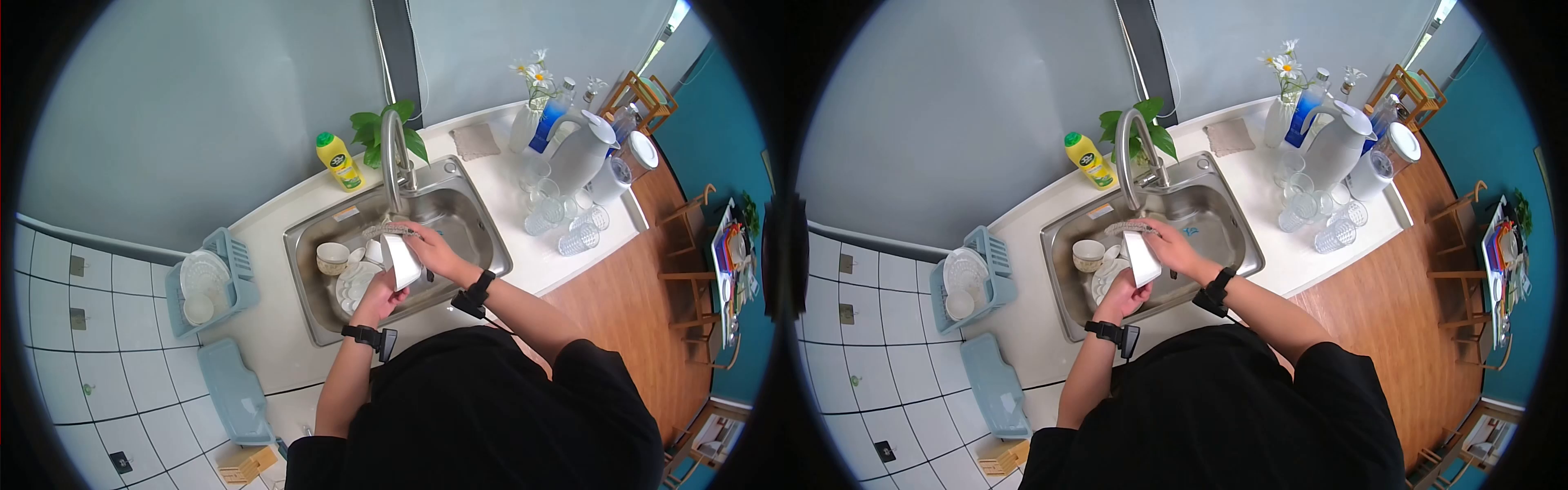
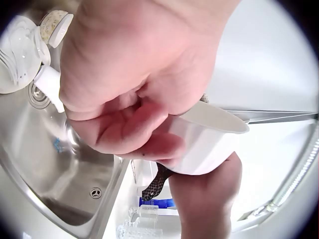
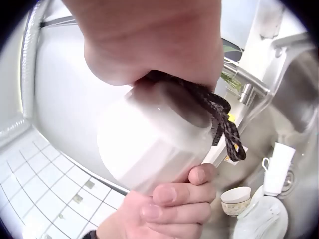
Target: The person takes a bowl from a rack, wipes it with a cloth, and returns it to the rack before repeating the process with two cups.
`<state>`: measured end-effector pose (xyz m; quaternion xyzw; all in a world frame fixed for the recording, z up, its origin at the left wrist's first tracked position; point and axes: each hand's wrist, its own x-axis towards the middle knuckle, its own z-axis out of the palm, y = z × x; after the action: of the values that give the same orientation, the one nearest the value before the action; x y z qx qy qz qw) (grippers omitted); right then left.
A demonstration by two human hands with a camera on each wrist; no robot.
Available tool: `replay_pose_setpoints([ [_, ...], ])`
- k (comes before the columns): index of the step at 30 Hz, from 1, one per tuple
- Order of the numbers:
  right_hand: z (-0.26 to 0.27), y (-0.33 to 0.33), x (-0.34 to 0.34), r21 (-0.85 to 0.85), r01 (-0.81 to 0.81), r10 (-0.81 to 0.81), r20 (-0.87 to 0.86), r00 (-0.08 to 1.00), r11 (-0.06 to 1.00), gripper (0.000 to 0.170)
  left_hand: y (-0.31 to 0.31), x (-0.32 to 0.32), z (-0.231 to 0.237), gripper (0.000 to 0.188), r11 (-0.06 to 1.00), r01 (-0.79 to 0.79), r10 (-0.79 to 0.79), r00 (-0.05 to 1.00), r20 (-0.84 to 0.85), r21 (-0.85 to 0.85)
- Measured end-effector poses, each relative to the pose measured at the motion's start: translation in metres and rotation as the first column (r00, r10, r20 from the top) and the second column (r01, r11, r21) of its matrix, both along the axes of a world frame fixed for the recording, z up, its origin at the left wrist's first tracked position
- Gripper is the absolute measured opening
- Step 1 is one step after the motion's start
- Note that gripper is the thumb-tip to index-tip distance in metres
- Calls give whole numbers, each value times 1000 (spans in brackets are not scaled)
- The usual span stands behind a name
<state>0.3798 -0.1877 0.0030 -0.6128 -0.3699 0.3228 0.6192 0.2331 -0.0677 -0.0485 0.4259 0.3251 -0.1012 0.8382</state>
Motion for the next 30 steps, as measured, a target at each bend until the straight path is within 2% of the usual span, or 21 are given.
replay_pose_setpoints([
  [1,-3,3,1,-28,36,-39,-126,991,999,42,0,0,-1,22,1000,1,-1,1000,0,1],
  [2,-5,3,1,-27,36,-39,-124,991,999,42,0,-1,-2,23,995,11,-9,1000,15,-95],
  [3,9,0,-1,-103,57,-62,-48,997,993,42,-1,-1,-2,25,981,20,-15,999,31,-191],
  [4,17,-2,-4,-177,82,-78,28,997,981,42,-3,-1,-6,25,981,19,-14,999,30,-191],
  [5,16,-3,-9,-178,82,-78,28,997,981,42,-4,-1,-10,25,966,-28,29,1000,1,-255],
  [6,14,-5,-16,-49,143,-123,291,949,988,44,-5,0,-10,26,945,-75,69,997,-31,-317],
  [7,11,-6,-20,92,167,-190,524,830,982,47,-6,1,-10,26,945,-75,69,997,-31,-318],
  [8,7,-7,-20,92,123,-152,696,701,988,56,-6,1,-10,27,903,-171,148,985,-88,-394],
  [9,11,-10,-23,92,124,-153,697,701,988,56,-7,2,-10,28,846,-265,220,964,-151,-461],
  [10,16,-14,-29,78,84,-114,764,636,993,60,-6,3,-10,27,818,-285,234,958,-165,-499],
  [11,19,-17,-35,60,46,-75,823,563,997,64,-5,1,-10,27,818,-285,233,958,-165,-499],
  [14,8,-28,-43,7,-75,33,857,515,997,67,-15,4,4,26,777,-352,353,930,-101,-522],
  [15,6,-32,-44,-24,-150,95,866,490,988,67,-33,17,48,25,784,-484,451,874,-180,-388],
  [16,2,-36,-45,-25,-150,96,866,490,988,67,-43,24,72,24,766,-597,550,800,-239,-239],
  [19,-5,-44,-42,3,-248,117,876,468,969,66,-34,19,66,22,777,-563,524,826,-208,-282],
  [20,-5,-48,-43,30,-243,111,830,546,970,66,-26,14,49,22,775,-565,525,825,-209,-284],
  [21,-3,-50,-44,55,-237,107,776,621,970,66,-15,7,19,21,832,-459,442,888,-127,-314],
  [22,-2,-51,-47,53,-240,112,775,622,969,66,-11,4,15,20,877,-347,353,935,-43,-332],
  [26,0,-50,-50,86,-137,18,780,625,987,66,-8,10,25,19,848,-447,421,895,-150,-286],
  [28,1,-44,-51,98,-104,-12,780,625,990,66,2,8,20,18,915,-242,241,970,-42,-322],
  [30,3,-40,-48,151,21,-123,702,702,988,66,3,7,15,19,917,-196,192,980,-45,-347],
])
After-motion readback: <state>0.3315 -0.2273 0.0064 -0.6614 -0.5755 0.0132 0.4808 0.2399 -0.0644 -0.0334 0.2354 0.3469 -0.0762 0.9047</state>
